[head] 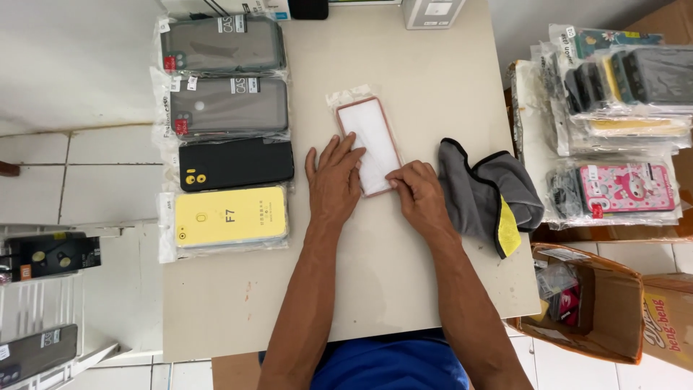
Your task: Cleaning a phone case with a microfiber cloth and placing it into a protective plastic sleeve for retail.
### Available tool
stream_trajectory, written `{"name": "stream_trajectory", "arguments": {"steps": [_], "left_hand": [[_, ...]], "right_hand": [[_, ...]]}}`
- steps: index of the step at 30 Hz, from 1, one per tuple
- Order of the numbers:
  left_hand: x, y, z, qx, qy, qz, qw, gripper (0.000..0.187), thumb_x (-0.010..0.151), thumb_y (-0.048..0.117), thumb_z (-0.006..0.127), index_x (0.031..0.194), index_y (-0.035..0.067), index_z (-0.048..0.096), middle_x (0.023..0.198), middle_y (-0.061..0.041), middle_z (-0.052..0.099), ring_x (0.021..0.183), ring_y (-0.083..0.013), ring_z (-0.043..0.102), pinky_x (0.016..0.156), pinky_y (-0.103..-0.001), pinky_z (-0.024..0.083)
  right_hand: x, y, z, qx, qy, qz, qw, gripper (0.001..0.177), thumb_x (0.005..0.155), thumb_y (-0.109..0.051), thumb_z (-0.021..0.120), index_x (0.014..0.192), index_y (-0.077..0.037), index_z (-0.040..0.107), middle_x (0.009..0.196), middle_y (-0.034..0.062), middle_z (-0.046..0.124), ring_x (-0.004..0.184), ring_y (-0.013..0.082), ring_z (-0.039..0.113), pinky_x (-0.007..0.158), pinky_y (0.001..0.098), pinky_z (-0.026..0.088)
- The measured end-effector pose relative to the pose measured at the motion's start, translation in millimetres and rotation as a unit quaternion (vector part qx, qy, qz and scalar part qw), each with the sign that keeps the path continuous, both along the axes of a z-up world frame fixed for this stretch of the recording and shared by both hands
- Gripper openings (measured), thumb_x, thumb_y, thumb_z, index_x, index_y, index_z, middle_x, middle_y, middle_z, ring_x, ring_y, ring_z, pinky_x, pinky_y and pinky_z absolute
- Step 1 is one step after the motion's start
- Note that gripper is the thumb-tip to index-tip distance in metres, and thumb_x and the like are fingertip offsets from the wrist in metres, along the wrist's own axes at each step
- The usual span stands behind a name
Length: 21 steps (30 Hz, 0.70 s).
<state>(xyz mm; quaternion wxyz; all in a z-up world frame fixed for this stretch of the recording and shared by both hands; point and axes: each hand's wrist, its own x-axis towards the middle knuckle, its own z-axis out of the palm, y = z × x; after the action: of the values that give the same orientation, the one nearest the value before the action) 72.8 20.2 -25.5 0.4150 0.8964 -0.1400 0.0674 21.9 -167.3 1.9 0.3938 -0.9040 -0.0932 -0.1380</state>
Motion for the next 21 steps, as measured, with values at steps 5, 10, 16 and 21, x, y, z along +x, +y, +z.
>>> {"name": "stream_trajectory", "arguments": {"steps": [5, 10, 16, 21], "left_hand": [[2, -1, 9, -0.01, 0.006, -0.002, 1.0, 0.028, 0.106, 0.02, 0.056, 0.13, 0.017, 0.069, 0.155, -0.005, 0.052, 0.147, -0.0275, 0.041, 0.123, -0.057, 0.009], [3, 5, 18, -0.01, 0.008, -0.019, 1.0, 0.036, 0.104, 0.031, 0.061, 0.134, 0.012, 0.066, 0.158, -0.01, 0.047, 0.148, -0.0308, 0.038, 0.122, -0.06, 0.007], [2, 15, 34, -0.024, 0.037, -0.071, 0.996, 0.058, 0.093, 0.04, 0.075, 0.138, 0.007, 0.062, 0.165, -0.018, 0.033, 0.15, -0.0383, 0.032, 0.121, -0.065, 0.002], [-2, 21, 52, -0.009, 0.072, -0.122, 0.99, 0.076, 0.08, 0.038, 0.085, 0.144, 0.008, 0.057, 0.167, -0.024, 0.022, 0.153, -0.043, 0.023, 0.121, -0.066, -0.004]], "right_hand": [[-7, -1, 17, 0.03, 0.005, 0.04, 0.999, 0.008, 0.1, -0.006, 0.066, 0.098, -0.009, 0.073, 0.092, 0.007, 0.061, 0.093, 0.0266, 0.061, 0.087, 0.0418, 0.05], [-11, 1, 18, 0.028, -0.01, 0.069, 0.997, 0.016, 0.096, -0.014, 0.075, 0.082, -0.008, 0.072, 0.096, 0.008, 0.065, 0.092, 0.0277, 0.062, 0.086, 0.044, 0.05], [-11, 3, 11, 0.02, -0.01, 0.069, 0.997, 0.009, 0.085, -0.011, 0.084, 0.083, -0.009, 0.076, 0.083, 0.0083, 0.069, 0.082, 0.0285, 0.068, 0.079, 0.0417, 0.051], [-12, 1, 11, 0.035, 0.029, 0.065, 0.997, 0.026, 0.079, -0.008, 0.088, 0.102, -0.01, 0.078, 0.079, 0.008, 0.07, 0.075, 0.026, 0.067, 0.076, 0.0406, 0.048]]}}
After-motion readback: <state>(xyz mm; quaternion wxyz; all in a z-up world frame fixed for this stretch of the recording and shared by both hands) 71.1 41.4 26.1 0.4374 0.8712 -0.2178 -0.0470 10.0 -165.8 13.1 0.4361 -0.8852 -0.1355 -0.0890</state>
